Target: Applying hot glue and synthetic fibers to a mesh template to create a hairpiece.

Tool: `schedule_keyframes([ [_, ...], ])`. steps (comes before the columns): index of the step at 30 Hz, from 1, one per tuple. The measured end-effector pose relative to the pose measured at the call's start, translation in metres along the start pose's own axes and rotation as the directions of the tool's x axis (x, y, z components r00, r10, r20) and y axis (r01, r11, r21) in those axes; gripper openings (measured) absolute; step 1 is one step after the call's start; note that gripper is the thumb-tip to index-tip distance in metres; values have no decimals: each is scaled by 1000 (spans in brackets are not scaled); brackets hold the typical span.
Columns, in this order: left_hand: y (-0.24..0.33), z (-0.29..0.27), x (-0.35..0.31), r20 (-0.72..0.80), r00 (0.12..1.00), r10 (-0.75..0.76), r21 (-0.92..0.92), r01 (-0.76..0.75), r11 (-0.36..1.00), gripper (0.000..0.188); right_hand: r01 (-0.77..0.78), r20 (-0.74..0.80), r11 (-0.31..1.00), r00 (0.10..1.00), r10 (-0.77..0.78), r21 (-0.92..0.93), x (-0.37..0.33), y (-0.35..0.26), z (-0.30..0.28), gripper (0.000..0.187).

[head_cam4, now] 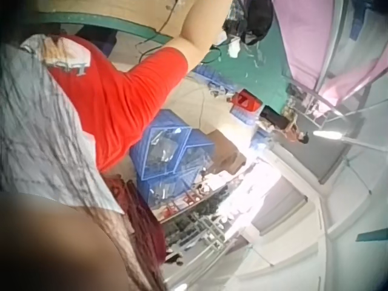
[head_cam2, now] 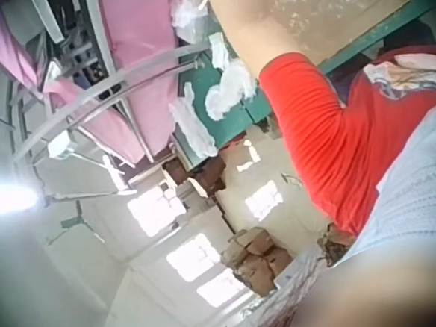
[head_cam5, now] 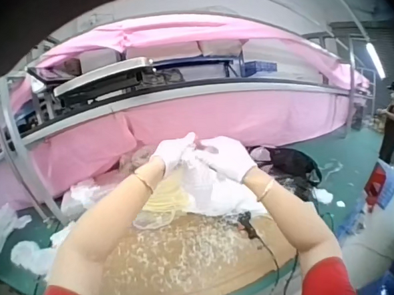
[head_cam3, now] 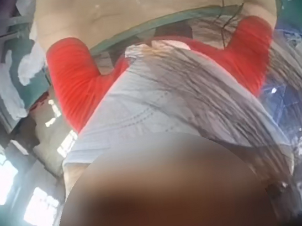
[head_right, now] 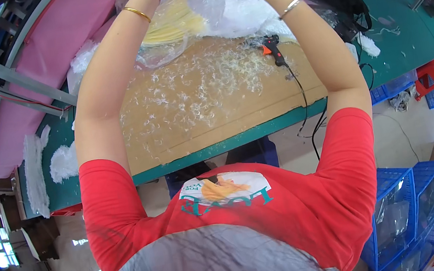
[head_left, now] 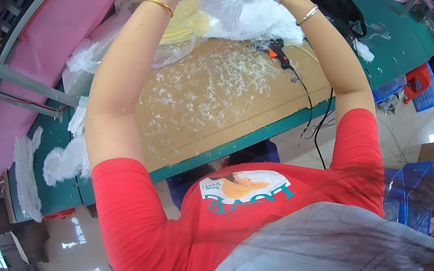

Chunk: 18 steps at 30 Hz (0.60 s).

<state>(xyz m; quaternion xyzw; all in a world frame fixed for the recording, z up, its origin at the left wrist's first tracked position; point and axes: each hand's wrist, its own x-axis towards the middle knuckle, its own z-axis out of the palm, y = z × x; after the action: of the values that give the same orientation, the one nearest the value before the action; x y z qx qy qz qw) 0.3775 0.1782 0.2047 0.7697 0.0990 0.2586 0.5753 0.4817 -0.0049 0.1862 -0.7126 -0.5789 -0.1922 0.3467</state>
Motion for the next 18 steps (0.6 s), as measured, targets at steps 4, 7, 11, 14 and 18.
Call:
schedule_keyframes([
  [4, 24, 20, -14, 116, 962, -246, 71, 239, 968, 55, 165, -39, 983, 986, -162, 84, -3, 19, 14, 27],
  [7, -3, -22, 7, 273, 925, -265, -65, 293, 954, 65, 167, -122, 969, 982, -146, 184, 13, 15, 16, 22],
  [11, -16, 8, 9, 379, 899, -220, -371, 365, 854, 77, -39, -45, 916, 997, 62, 399, 1, 20, 9, 22],
  [14, 1, 36, -3, 318, 898, -304, -334, 406, 851, 79, -233, 58, 736, 965, 255, 635, -15, 34, -4, 21],
  [18, -17, 0, 10, 844, 497, 202, -523, 679, 514, 82, -126, -12, 692, 981, 191, 711, -5, 42, -1, 21],
])
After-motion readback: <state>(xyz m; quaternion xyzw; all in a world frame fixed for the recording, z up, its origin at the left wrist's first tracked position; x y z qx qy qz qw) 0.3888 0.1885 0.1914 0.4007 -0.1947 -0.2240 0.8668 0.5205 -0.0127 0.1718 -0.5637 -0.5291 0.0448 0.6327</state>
